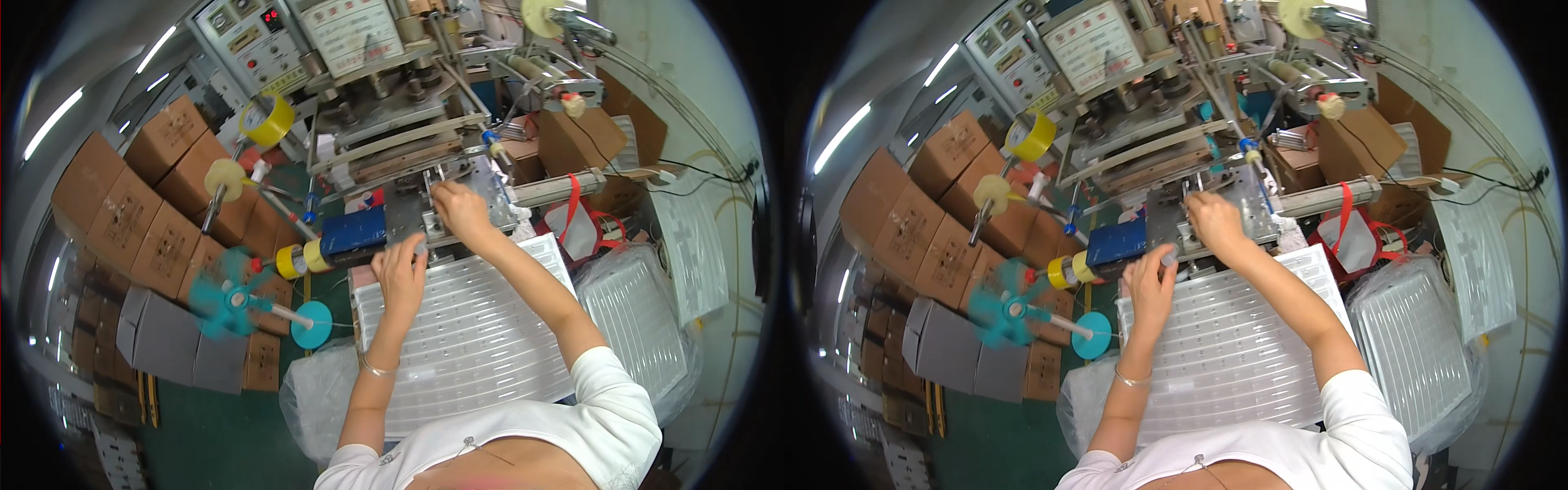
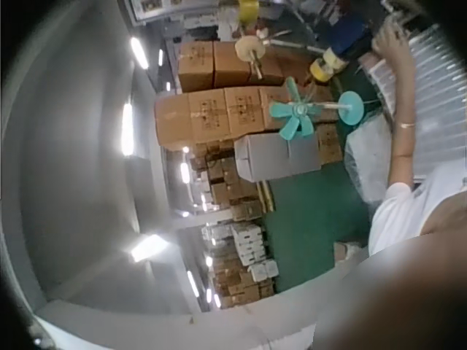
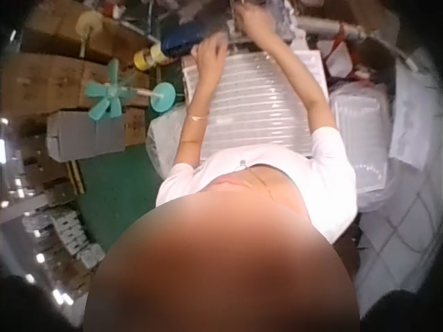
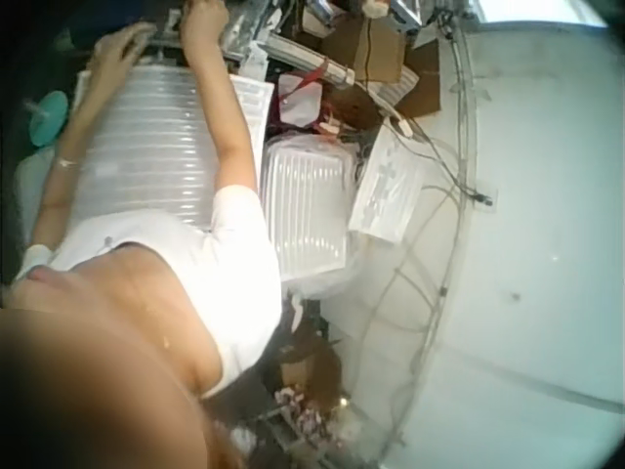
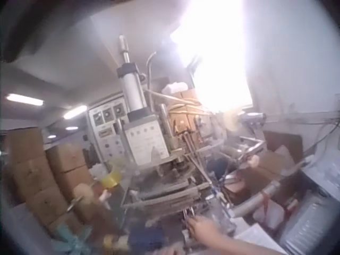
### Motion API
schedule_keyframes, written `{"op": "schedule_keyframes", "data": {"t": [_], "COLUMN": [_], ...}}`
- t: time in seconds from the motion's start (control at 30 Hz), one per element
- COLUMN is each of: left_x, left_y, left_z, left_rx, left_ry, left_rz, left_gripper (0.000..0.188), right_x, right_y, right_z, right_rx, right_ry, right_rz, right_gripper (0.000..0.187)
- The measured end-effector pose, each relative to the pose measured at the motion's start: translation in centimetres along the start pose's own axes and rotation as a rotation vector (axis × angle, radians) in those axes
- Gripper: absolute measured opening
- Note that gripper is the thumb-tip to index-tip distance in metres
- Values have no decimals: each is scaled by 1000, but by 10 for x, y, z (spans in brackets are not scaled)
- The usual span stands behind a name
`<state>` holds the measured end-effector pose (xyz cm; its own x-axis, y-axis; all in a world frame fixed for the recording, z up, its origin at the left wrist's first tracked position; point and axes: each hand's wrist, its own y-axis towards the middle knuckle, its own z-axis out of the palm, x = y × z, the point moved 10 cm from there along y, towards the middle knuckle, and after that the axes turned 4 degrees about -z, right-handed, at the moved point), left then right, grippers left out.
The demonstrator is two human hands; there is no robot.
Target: The recorder is inserting clear plastic dividers into a larger white grid tray at a workstation.
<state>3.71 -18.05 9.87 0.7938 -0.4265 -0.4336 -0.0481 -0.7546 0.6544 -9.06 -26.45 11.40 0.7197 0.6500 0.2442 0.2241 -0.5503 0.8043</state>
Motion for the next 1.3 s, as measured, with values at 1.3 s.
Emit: {"op": "schedule_keyframes", "data": {"t": [1.3], "left_x": [53], "left_y": [-102], "left_z": [-56], "left_rx": [-38], "left_ry": [-132], "left_rz": [-379], "left_gripper": [14], "right_x": [100], "right_y": [-156], "right_z": [-5], "right_rx": [685], "right_ry": [681], "right_rz": [178], "right_gripper": [22]}}
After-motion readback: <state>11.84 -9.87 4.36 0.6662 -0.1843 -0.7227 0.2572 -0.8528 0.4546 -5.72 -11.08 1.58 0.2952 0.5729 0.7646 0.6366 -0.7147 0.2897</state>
